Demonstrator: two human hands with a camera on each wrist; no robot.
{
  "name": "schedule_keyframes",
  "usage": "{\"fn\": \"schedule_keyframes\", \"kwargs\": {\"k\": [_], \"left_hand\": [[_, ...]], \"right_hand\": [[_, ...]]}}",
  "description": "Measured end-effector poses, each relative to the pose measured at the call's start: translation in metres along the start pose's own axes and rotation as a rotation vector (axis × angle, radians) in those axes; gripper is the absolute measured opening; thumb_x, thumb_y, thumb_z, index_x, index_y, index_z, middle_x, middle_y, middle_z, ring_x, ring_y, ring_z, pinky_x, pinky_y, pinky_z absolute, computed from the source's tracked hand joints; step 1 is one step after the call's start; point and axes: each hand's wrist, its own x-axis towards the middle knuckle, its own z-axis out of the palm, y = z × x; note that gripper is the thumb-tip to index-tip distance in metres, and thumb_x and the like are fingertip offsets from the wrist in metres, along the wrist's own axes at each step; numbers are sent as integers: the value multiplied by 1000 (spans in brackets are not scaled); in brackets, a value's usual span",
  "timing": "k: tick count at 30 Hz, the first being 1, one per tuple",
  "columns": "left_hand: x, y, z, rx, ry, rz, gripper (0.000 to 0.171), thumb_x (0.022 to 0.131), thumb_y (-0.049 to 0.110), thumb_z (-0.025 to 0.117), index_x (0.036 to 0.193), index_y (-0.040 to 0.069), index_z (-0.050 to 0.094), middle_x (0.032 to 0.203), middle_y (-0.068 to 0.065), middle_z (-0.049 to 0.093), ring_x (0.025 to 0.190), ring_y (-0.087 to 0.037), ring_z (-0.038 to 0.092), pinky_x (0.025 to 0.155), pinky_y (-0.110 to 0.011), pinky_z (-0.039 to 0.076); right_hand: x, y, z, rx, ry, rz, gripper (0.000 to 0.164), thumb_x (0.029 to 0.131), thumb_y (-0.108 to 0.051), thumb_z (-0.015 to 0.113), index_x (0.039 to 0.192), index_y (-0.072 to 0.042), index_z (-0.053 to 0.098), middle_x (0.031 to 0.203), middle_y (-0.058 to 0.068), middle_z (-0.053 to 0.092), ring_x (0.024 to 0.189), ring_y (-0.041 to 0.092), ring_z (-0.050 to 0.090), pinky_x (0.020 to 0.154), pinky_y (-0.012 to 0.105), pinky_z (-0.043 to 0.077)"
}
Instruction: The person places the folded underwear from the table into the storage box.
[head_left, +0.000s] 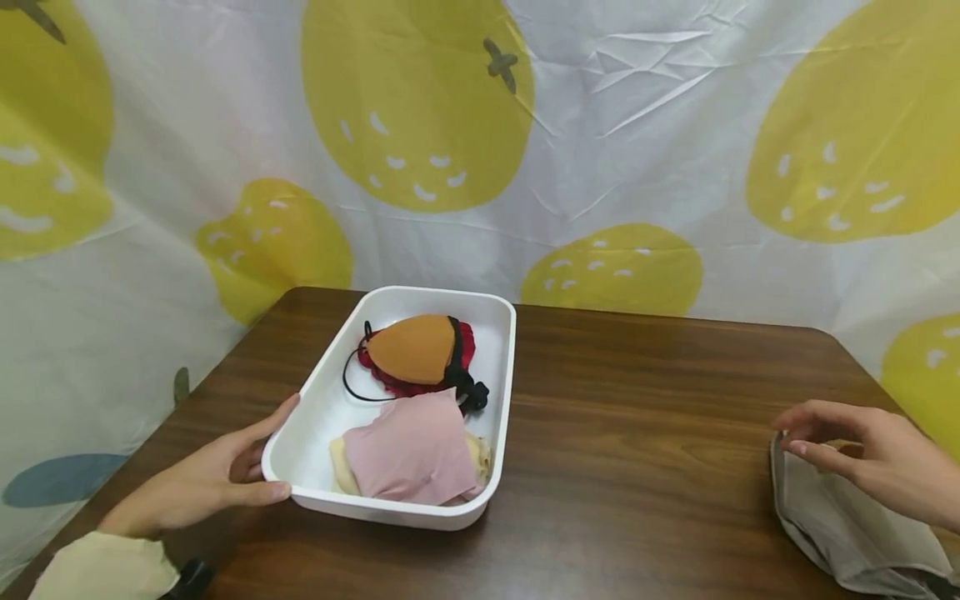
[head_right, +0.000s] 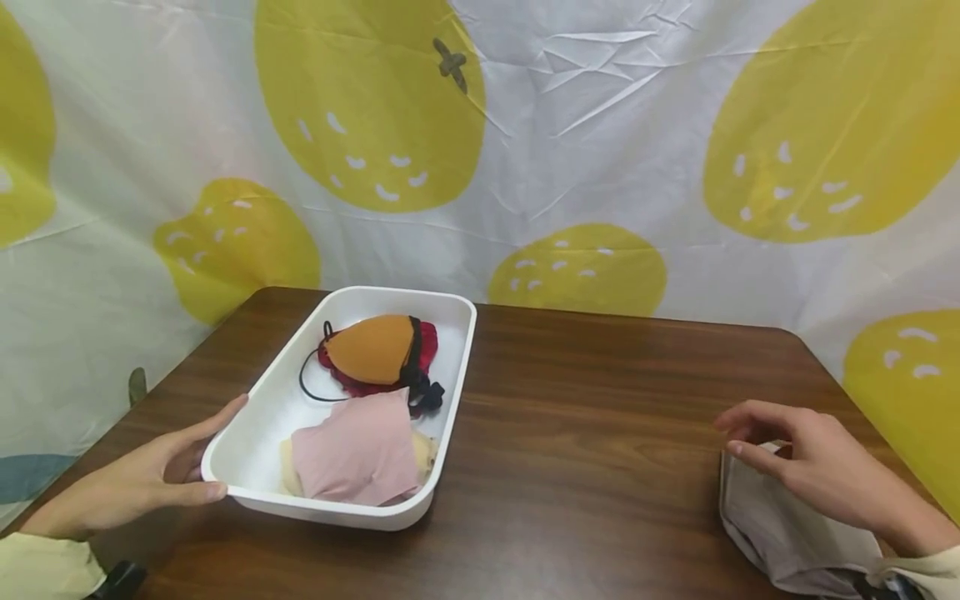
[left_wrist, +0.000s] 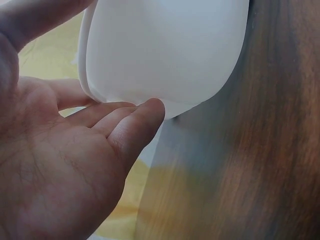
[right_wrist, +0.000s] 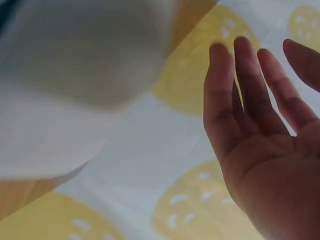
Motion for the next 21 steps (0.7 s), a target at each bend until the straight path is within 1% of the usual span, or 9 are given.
{"fn": "schedule_keyframes", "kwargs": {"k": [2, 6, 9, 12, 14, 16, 18, 19, 21], "left_hand": [[0, 0, 0, 8, 8, -2, 96, 97, 4, 63, 161, 6, -8, 165, -27, -17, 133, 13, 40, 99, -10, 46], [0, 1, 0, 18, 19, -2, 96, 96, 5, 64, 161, 7, -6, 164, -29, -15, 133, 14, 40, 99, -9, 45], [0, 0, 1, 16, 20, -7, 96, 96, 5, 64, 161, 7, -6, 164, -29, -15, 133, 14, 39, 99, -9, 44], [0, 0, 1, 5, 14, -11, 96, 96, 5, 64, 161, 7, -7, 164, -28, -17, 133, 14, 39, 99, -9, 45], [0, 0, 1, 0, 10, -11, 96, 97, 5, 63, 161, 6, -8, 164, -28, -17, 133, 14, 40, 100, -9, 45], [1, 0, 0, 3, 11, -8, 96, 97, 5, 64, 160, 5, -8, 164, -28, -17, 133, 14, 40, 99, -9, 45], [1, 0, 0, 9, 15, -7, 96, 96, 5, 64, 160, 5, -8, 164, -28, -16, 132, 14, 41, 99, -9, 45], [0, 0, 0, 13, 17, -7, 96, 96, 5, 64, 160, 4, -7, 164, -29, -16, 132, 14, 41, 99, -9, 45], [0, 0, 0, 17, 19, -7, 96, 96, 5, 64, 160, 4, -7, 164, -29, -15, 132, 13, 41, 99, -9, 45]], "right_hand": [[-4, 15, 0, -10, 23, 56, 17, 96, -16, 68, 112, -10, 69, 91, -17, 70, 77, -14, 55, 61, 20, 50], [-13, 43, 2, 22, 55, 140, 27, 92, -14, 73, 112, 3, 67, 87, -27, 65, 78, -20, 50, 59, 19, 50], [-18, 62, 5, 55, 102, 154, 34, 87, -11, 77, 112, 8, 65, 83, -36, 58, 77, -21, 49, 57, 18, 49], [-21, 77, 6, 45, 108, 202, 44, 81, -12, 83, 113, 11, 62, 82, -35, 57, 76, -22, 46, 57, 17, 47], [-21, 86, 4, 39, 70, 248, 54, 78, -16, 85, 116, 12, 61, 88, -16, 70, 77, -20, 46, 60, 24, 51], [-21, 94, 3, 12, 23, 288, 63, 76, -21, 87, 119, 15, 58, 98, 8, 74, 81, -6, 58, 64, 33, 55], [-23, 106, 4, -8, -17, 305, 70, 75, -25, 88, 122, 16, 56, 111, 30, 68, 82, -5, 57, 66, 38, 56], [-24, 112, 5, -15, -41, 315, 74, 76, -29, 87, 124, 17, 54, 118, 39, 61, 86, 5, 61, 68, 43, 56], [-27, 125, 10, -19, -82, 333, 80, 80, -33, 85, 130, 18, 49, 125, 44, 53, 97, 28, 64, 77, 46, 56]]}}
